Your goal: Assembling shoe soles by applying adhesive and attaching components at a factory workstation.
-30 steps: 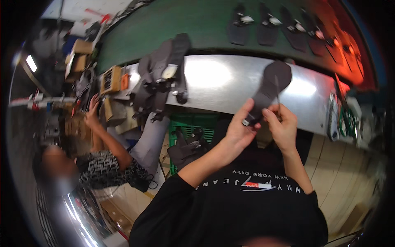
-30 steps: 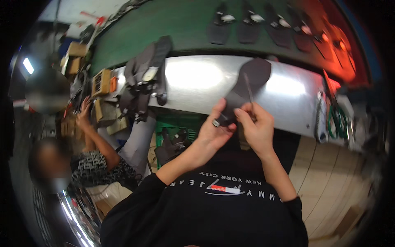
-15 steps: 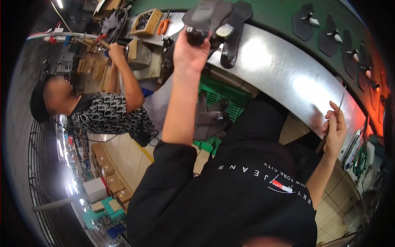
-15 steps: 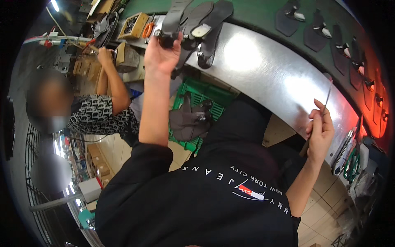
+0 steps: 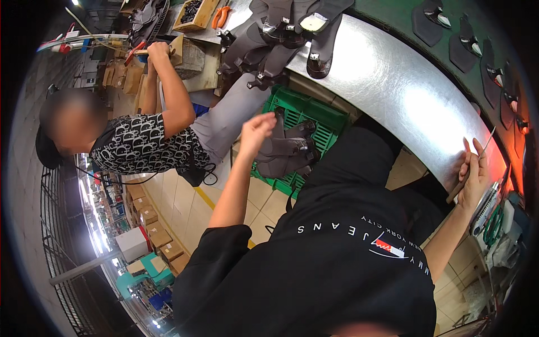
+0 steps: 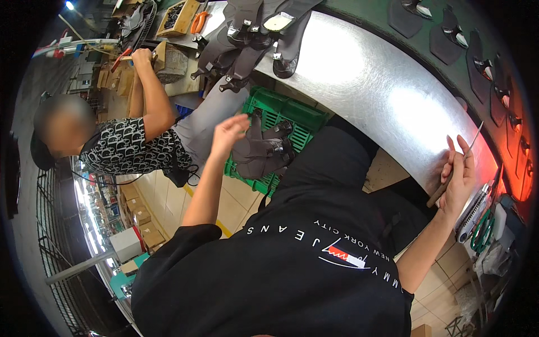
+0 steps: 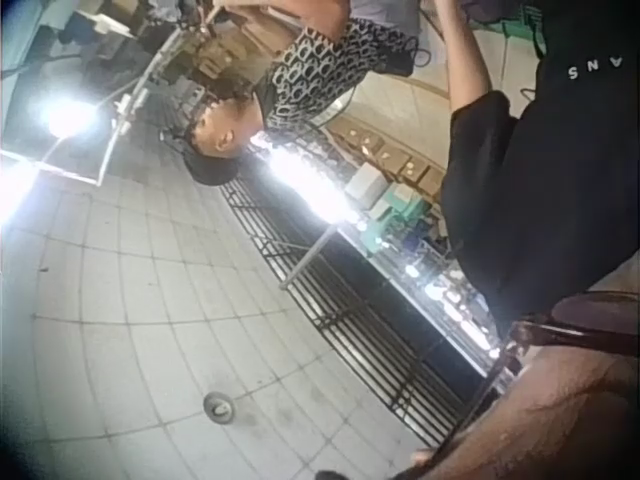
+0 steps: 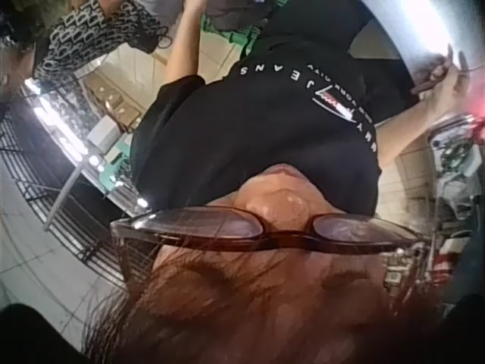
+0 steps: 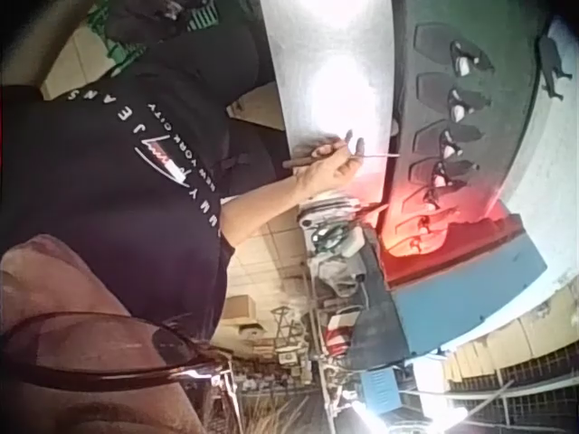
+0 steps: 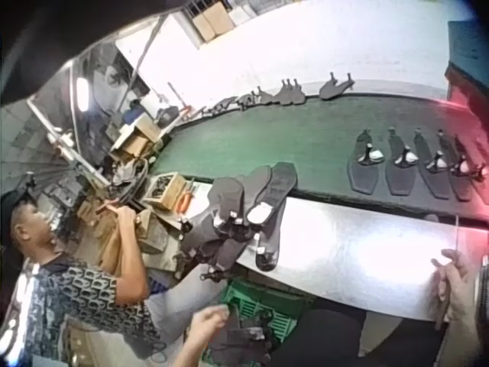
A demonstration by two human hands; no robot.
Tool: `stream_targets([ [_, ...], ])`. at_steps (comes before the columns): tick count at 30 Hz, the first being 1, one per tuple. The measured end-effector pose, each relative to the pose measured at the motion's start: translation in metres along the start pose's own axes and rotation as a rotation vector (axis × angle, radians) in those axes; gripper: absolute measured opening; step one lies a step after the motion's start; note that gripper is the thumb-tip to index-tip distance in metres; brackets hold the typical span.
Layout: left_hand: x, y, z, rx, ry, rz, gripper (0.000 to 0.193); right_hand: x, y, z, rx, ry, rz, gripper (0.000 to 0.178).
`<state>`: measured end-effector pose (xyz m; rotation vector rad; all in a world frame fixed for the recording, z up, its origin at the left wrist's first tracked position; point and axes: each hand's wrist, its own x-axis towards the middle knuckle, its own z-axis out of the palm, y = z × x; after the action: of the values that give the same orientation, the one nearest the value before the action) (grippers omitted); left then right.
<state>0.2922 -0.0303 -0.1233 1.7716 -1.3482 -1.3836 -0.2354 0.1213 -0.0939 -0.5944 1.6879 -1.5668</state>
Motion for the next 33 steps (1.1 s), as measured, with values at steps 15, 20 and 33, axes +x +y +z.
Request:
stream_targets([
  [15,-0.011,-0.074,-0.002,1.177,-0.286,-0.042,0.128,-0.004,-0.009,0.007,-0.107,-0.011,-0.059,0.036],
  [20,-0.022,-0.085,-0.003,1.136,-0.192,0.013,0.113,-0.002,-0.01,0.01,-0.113,-0.03,-0.08,0.034],
  [33,0.006,-0.083,0.0,1.201,-0.376,0.475,0.099,0.0,-0.005,0.008,-0.102,-0.015,-0.051,0.031],
])
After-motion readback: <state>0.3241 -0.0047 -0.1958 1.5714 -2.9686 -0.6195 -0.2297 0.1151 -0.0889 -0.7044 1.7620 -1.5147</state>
